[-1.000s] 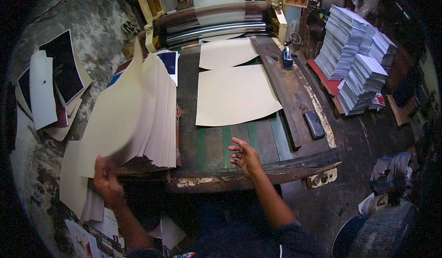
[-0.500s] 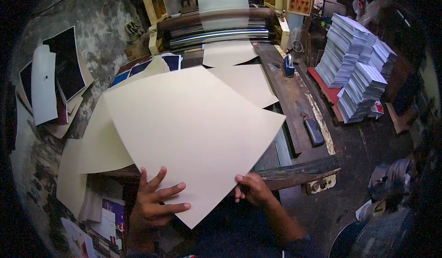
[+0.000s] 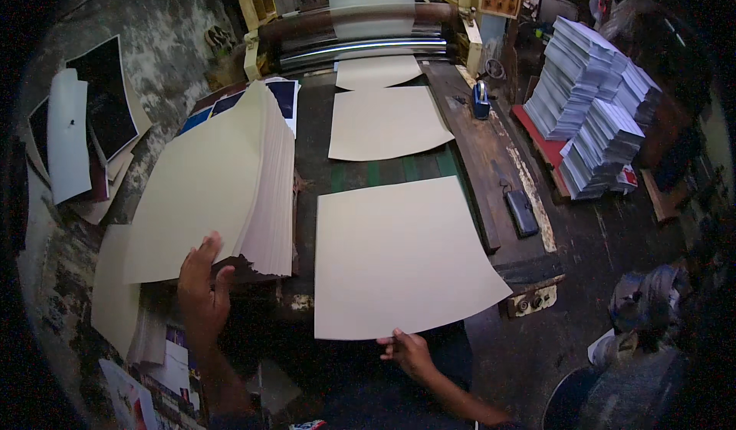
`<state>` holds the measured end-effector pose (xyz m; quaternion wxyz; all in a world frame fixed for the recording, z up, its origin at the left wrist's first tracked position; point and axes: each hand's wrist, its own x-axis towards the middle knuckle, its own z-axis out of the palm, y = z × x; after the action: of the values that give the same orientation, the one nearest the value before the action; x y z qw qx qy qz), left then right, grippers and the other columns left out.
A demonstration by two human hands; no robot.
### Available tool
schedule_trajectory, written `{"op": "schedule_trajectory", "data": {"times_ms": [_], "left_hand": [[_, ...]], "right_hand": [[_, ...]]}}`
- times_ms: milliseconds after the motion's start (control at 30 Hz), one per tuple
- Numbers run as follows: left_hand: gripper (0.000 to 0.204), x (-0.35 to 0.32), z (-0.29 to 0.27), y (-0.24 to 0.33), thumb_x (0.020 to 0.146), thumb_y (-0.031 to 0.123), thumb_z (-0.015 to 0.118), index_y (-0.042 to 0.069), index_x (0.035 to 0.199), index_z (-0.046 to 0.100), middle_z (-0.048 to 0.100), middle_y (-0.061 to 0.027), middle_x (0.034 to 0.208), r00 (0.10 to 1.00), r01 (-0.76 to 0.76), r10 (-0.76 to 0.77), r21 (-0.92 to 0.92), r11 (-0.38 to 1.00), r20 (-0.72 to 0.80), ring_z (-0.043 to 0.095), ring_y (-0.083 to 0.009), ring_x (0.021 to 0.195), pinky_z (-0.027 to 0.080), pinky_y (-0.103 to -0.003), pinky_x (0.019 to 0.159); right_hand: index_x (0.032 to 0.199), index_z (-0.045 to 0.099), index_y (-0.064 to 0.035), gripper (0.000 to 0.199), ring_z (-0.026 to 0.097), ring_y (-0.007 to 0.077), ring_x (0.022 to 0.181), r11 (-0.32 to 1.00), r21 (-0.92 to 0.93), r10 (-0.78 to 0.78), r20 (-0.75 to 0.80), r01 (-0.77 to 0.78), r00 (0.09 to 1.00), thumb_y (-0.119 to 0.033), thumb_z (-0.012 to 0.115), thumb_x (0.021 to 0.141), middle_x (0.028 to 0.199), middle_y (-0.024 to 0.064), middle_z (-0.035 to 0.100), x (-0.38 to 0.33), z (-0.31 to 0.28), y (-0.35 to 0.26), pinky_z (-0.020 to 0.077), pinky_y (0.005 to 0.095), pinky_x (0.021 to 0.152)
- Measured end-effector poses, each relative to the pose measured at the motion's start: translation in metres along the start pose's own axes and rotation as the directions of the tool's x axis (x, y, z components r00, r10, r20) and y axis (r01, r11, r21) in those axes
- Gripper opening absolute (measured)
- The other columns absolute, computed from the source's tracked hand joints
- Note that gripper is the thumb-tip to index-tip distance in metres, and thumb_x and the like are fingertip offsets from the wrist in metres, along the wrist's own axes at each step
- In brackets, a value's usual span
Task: The person picks up paper sheets from a stack and places them onto the moving feed belt of an industrial machine, handling the sheets one at a time.
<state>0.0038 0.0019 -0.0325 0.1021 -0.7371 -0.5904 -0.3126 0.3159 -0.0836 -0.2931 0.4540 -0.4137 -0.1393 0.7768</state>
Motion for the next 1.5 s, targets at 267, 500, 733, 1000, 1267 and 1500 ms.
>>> {"op": "schedule_trajectory", "data": {"times_ms": [267, 500, 733, 1000, 1267, 1500], "left_hand": [[0.027, -0.009, 0.006, -0.011, 0.082, 0.005, 0.066, 0.008, 0.108, 0.067, 0.07, -0.0076, 0.106, 0.99, 0.009, 0.003, 0.086, 0.996, -0.14, 0.065, -0.0226, 0.106, 0.04, -0.035, 0.09], [0.021, 0.0, -0.004, -0.016, 0.083, 0.016, 0.071, 0.005, 0.101, 0.07, 0.071, -0.0115, 0.102, 0.987, 0.135, -0.153, -0.259, 0.956, -0.051, 0.066, -0.0247, 0.102, 0.044, -0.033, 0.083], [0.026, -0.002, -0.003, -0.035, 0.096, 0.024, 0.059, -0.001, 0.095, 0.067, 0.065, -0.0026, 0.084, 0.837, 0.506, -0.542, -0.479, 0.717, 0.073, 0.057, -0.0125, 0.083, 0.045, -0.027, 0.078], [0.026, 0.001, 0.01, -0.007, 0.099, 0.027, 0.052, 0.005, 0.088, 0.061, 0.06, 0.0011, 0.082, 0.7, 0.239, -0.643, -0.746, 0.621, -0.311, 0.052, -0.0104, 0.081, 0.037, -0.024, 0.084], [0.036, -0.006, -0.007, 0.025, 0.093, 0.047, 0.051, 0.019, 0.08, 0.071, 0.073, 0.003, 0.091, 0.964, -0.221, 0.265, -0.625, 0.748, -0.025, 0.06, -0.0257, 0.113, 0.012, -0.054, 0.114], [0.044, -0.012, -0.011, 0.013, 0.088, 0.044, 0.06, 0.01, 0.117, 0.063, 0.057, -0.0118, 0.129, 0.967, -0.253, 0.249, -0.092, 0.963, -0.054, 0.045, -0.036, 0.13, 0.023, -0.053, 0.111]], "right_hand": [[0.108, 0.049, 0.0, 0.028, 0.059, 0.0186, 0.078, 0.995, 0.086, -0.047, -0.011, 0.048, 0.999, -0.027, 0.044, 0.1, 0.099, 0.0171, 0.063, 0.075, 0.018, -0.032, 0.0542, 0.0404, 0.078], [0.105, 0.049, 0.0005, 0.03, 0.061, 0.0208, 0.075, 0.978, 0.156, -0.135, -0.016, 0.136, 0.991, -0.029, 0.045, 0.1, 0.094, 0.0178, 0.065, 0.154, 0.029, -0.074, 0.0553, 0.042, 0.075], [0.099, 0.051, -0.0053, 0.026, 0.061, 0.0194, 0.074, 0.962, 0.17, -0.211, -0.024, 0.212, 0.977, -0.031, 0.049, 0.097, 0.09, 0.0123, 0.066, 0.213, 0.032, -0.09, 0.0531, 0.0407, 0.075], [0.141, 0.033, -0.0089, 0.053, 0.056, 0.021, 0.084, 0.96, 0.172, -0.199, -0.144, 0.223, 0.969, -0.032, 0.051, 0.096, 0.127, 0.0143, 0.05, 0.199, 0.047, -0.094, 0.0524, 0.0398, 0.077], [0.144, 0.03, -0.0052, 0.067, 0.055, 0.0244, 0.107, 0.922, 0.305, -0.369, 0.514, 0.237, 0.774, -0.036, 0.056, 0.09, 0.131, 0.0147, 0.049, 0.032, 0.084, -0.146, 0.0499, 0.0446, 0.084], [0.097, 0.057, 0.0007, 0.027, 0.058, 0.0193, 0.063, 0.986, -0.151, -0.057, 0.133, 0.077, 0.99, -0.023, 0.065, 0.085, 0.078, 0.01, 0.059, 0.006, 0.042, -0.125, 0.0522, 0.0355, 0.056]]}}
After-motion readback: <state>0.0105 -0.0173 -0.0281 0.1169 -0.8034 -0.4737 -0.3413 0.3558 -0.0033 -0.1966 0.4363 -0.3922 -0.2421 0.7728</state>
